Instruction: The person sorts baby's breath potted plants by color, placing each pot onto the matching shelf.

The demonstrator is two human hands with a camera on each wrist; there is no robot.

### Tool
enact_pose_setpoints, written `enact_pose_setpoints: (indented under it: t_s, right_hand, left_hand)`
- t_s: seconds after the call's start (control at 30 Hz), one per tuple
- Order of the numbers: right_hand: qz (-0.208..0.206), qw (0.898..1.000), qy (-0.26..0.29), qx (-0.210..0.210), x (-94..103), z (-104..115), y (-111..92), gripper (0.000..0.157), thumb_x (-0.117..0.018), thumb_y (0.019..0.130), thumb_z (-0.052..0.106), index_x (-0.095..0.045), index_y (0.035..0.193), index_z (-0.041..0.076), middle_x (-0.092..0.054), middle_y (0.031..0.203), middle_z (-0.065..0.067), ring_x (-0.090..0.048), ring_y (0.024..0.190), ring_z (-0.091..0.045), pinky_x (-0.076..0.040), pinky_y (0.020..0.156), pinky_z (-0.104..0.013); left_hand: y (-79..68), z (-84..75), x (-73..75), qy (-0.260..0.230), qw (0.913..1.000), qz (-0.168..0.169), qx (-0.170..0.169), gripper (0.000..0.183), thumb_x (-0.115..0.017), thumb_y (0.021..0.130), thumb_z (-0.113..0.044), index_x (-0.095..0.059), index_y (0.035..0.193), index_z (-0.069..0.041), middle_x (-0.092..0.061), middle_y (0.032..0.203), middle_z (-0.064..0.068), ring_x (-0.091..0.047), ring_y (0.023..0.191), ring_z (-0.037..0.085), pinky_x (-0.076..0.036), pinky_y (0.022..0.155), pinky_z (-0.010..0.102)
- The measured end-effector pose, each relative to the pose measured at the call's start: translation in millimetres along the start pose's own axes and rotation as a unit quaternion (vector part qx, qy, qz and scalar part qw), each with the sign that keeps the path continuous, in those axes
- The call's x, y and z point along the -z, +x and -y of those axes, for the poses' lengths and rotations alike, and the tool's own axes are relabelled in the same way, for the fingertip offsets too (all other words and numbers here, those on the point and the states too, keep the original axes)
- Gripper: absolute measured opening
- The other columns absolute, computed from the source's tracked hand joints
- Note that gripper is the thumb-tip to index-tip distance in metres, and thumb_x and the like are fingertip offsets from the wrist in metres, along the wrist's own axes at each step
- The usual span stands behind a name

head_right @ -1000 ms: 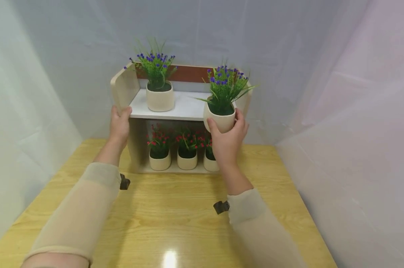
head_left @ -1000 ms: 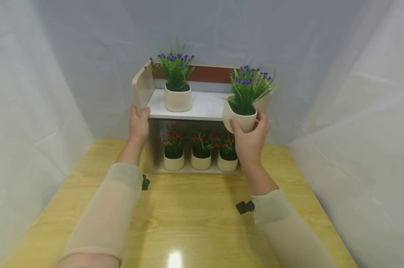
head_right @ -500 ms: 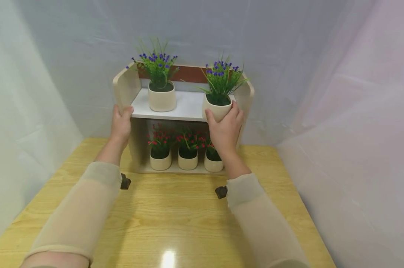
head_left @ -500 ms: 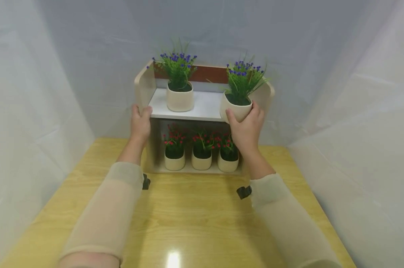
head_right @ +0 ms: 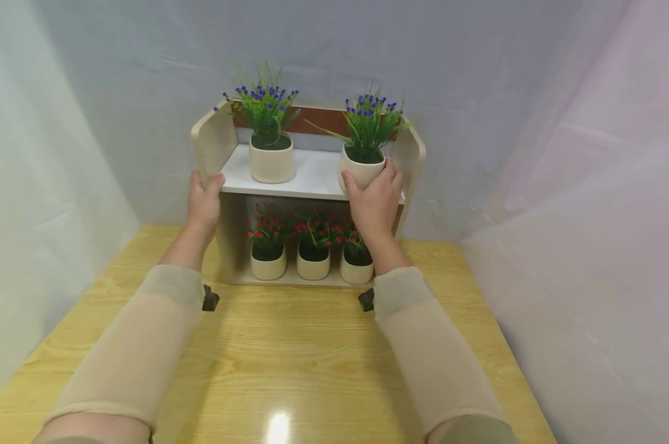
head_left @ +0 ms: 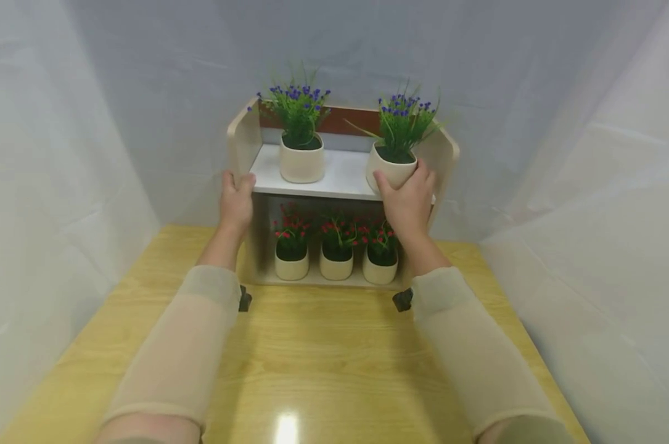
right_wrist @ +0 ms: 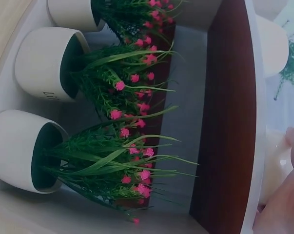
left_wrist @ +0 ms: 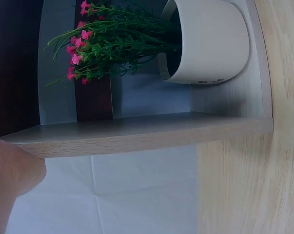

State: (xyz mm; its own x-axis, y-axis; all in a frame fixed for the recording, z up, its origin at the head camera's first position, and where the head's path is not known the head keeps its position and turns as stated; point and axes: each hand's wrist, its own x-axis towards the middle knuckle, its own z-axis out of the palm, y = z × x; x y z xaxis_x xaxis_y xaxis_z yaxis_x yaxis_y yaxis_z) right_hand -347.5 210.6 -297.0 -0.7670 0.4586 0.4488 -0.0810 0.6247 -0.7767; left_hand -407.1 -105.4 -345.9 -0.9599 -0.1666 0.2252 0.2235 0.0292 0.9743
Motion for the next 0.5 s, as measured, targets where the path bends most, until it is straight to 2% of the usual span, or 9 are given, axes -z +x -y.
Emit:
enact_pose_setpoints:
  t_s: [0.13, 0.33, 0.5]
  right_hand:
    - [-0.002, 1.0, -0.012, 0.001, -3.4, -3.8, 7.0, 0.098, -0.082, 0.093, 0.054, -0.036, 0.163, 0.003, -0.047, 0.155, -0.021, -0.052, 0.142, -0.037, -0.047, 0.124, -0.048]
    - [-0.003, 1.0, -0.008, -0.002, -5.4, -8.7, 13.0, 0.098, -0.084, 0.092, 0.053, -0.038, 0.161, 0.002, -0.048, 0.152, -0.022, -0.054, 0.139, -0.039, -0.048, 0.122, -0.049]
    - [0.001, 1.0, -0.007, -0.006, -5.1, -11.2, 17.3, 0.101, -0.085, 0.09, 0.056, -0.038, 0.161, 0.002, -0.048, 0.153, -0.023, -0.054, 0.139, -0.039, -0.049, 0.121, -0.05]
  left_hand:
    - [1.1, 2.6, -2.2, 0.005, 1.0, 0.004, 0.003, 0.055, -0.049, 0.112, -0.041, -0.036, 0.157, -0.013, -0.046, 0.16, 0.012, -0.04, 0.152, 0.026, -0.025, 0.137, 0.046]
    - [3.5, 3.3, -5.1, 0.038, 0.9991, 0.004, 0.018, 0.067, -0.048, 0.111, -0.045, -0.029, 0.166, -0.012, -0.04, 0.171, 0.016, -0.035, 0.161, 0.03, -0.023, 0.139, 0.044]
    - [4.9, 0.4, -5.9, 0.078, 0.9966, 0.013, 0.023, 0.072, -0.048, 0.112, -0.051, -0.029, 0.166, -0.009, -0.041, 0.17, 0.02, -0.037, 0.16, 0.034, -0.027, 0.138, 0.048]
